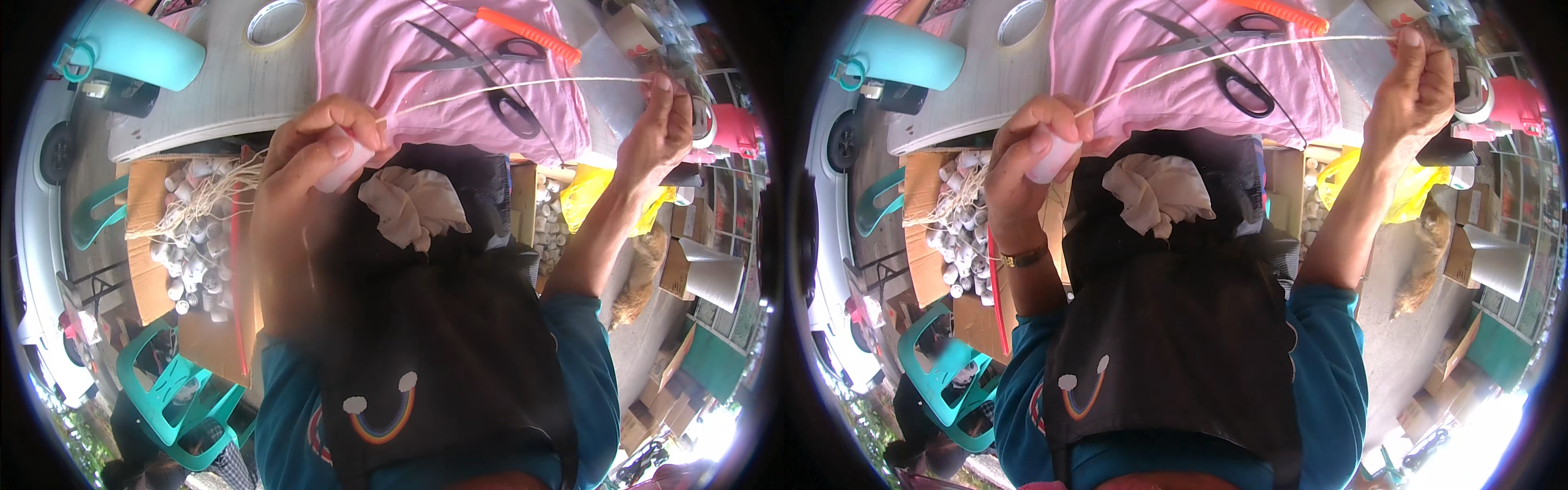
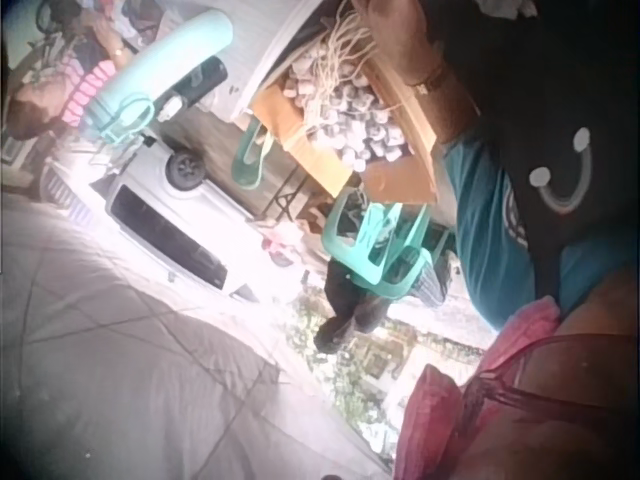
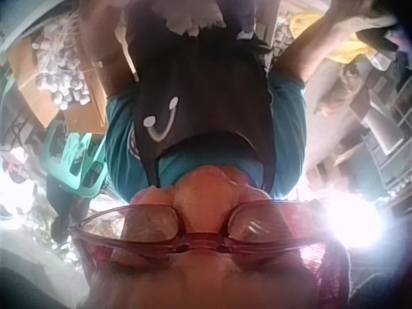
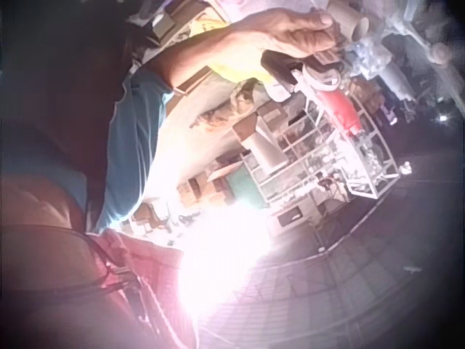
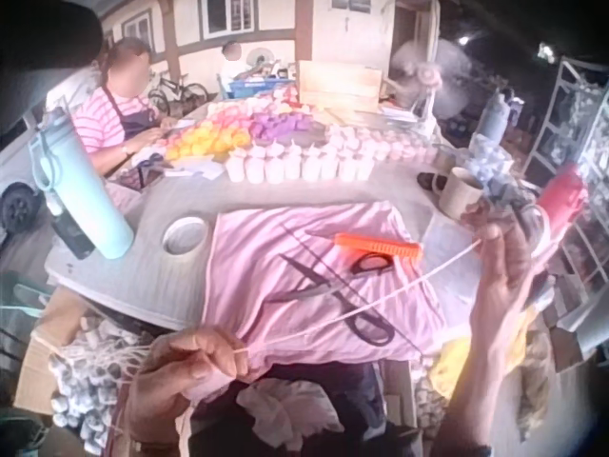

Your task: The person assembles small cylindrical candles by inserting wicks, trimming them with scissors, and wiping the surface with a cloth. They place finished candles into a cardboard box and repeat the process with multiple units.

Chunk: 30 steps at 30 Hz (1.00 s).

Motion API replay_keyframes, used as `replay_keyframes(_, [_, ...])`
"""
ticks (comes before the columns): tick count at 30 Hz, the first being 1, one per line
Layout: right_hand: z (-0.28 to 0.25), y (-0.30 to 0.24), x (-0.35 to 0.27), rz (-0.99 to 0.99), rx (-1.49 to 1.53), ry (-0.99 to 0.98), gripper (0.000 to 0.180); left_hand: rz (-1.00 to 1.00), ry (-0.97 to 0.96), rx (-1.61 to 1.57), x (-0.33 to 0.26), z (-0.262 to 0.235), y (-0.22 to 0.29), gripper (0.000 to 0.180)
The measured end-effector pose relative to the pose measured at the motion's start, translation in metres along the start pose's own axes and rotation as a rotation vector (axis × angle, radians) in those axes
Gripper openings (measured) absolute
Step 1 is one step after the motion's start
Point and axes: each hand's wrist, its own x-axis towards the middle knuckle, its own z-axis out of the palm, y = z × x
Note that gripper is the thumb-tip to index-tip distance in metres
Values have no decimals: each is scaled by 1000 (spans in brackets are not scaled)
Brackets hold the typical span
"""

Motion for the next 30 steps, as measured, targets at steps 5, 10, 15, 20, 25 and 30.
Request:
replay_keyframes(5, [-1,-54,-60,-382,-388,-225,25,81,153,361,-8,-3,-14,12])
replay_keyframes(10, [7,-61,-127,247,22,-1112,18,98,-196,1151,-31,4,-41,18])
replay_keyframes(15, [12,-32,-164,-10,-36,-1318,31,282,-180,1437,-43,13,-85,24])
replay_keyframes(20, [15,-25,-167,32,-28,-1182,26,285,-82,1157,-40,-3,-66,24])
replay_keyframes(25, [13,-27,-145,260,155,-1116,18,387,55,943,-32,-6,-23,21])
replay_keyframes(30, [1,-38,-117,665,618,-940,22,505,91,842,-26,-4,2,21])
